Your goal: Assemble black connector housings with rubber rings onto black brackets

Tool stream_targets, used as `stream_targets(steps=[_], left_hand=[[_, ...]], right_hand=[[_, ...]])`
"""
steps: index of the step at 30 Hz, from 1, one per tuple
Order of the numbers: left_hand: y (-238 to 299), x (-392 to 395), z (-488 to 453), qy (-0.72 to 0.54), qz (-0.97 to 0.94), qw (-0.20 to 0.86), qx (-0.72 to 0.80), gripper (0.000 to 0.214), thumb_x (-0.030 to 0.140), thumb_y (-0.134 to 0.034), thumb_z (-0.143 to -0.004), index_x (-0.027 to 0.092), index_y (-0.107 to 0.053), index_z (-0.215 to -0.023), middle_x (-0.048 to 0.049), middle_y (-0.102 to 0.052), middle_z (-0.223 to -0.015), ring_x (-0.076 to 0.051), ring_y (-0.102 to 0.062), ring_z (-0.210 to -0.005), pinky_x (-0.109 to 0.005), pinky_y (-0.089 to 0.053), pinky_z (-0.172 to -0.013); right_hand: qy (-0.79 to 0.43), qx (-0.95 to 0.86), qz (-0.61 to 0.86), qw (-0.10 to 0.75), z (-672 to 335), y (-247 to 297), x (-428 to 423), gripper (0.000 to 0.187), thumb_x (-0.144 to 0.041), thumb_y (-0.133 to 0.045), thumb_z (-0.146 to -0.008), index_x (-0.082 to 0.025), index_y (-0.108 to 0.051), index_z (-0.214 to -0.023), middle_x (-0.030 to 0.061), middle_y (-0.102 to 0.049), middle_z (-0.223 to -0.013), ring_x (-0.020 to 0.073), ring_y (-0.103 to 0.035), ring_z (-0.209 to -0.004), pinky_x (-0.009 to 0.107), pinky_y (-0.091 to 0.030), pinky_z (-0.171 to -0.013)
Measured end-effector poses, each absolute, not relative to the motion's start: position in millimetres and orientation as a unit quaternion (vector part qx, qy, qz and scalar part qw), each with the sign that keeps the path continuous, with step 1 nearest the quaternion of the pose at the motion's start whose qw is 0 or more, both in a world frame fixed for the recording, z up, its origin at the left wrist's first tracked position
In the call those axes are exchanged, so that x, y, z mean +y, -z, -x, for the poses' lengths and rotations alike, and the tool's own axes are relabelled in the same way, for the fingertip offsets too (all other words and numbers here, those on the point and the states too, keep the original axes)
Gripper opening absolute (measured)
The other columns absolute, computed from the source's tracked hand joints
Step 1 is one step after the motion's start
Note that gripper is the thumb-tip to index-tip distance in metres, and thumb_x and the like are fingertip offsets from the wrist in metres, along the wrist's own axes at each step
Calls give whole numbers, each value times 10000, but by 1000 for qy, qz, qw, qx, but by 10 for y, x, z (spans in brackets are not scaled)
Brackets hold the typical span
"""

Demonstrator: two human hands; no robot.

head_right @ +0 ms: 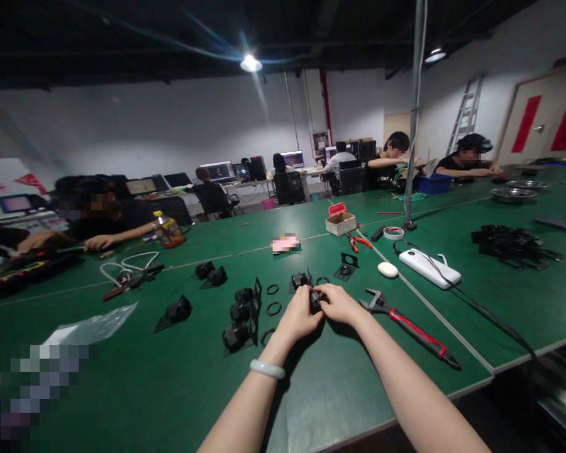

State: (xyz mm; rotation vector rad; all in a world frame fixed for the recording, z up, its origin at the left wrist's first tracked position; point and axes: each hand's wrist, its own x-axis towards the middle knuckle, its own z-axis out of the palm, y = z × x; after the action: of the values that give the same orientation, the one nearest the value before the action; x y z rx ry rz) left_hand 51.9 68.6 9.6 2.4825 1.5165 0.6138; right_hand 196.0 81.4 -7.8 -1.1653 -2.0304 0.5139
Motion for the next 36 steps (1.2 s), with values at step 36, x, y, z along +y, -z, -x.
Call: stream_targets(steps=[36], left_hand=[[51,799,-393,-175,-867,86,459,545,370,-399,-786,153,-235,-1258,-131,-384,-1256,-258,-360,-1125,-392,-246,-893]], right_hand=[[-230,-761,427,432,-1981,120,835,189,-55,-465,-593,-152,-552,-730,25,-573,-829,138,-522,-771,239,-410,-676]])
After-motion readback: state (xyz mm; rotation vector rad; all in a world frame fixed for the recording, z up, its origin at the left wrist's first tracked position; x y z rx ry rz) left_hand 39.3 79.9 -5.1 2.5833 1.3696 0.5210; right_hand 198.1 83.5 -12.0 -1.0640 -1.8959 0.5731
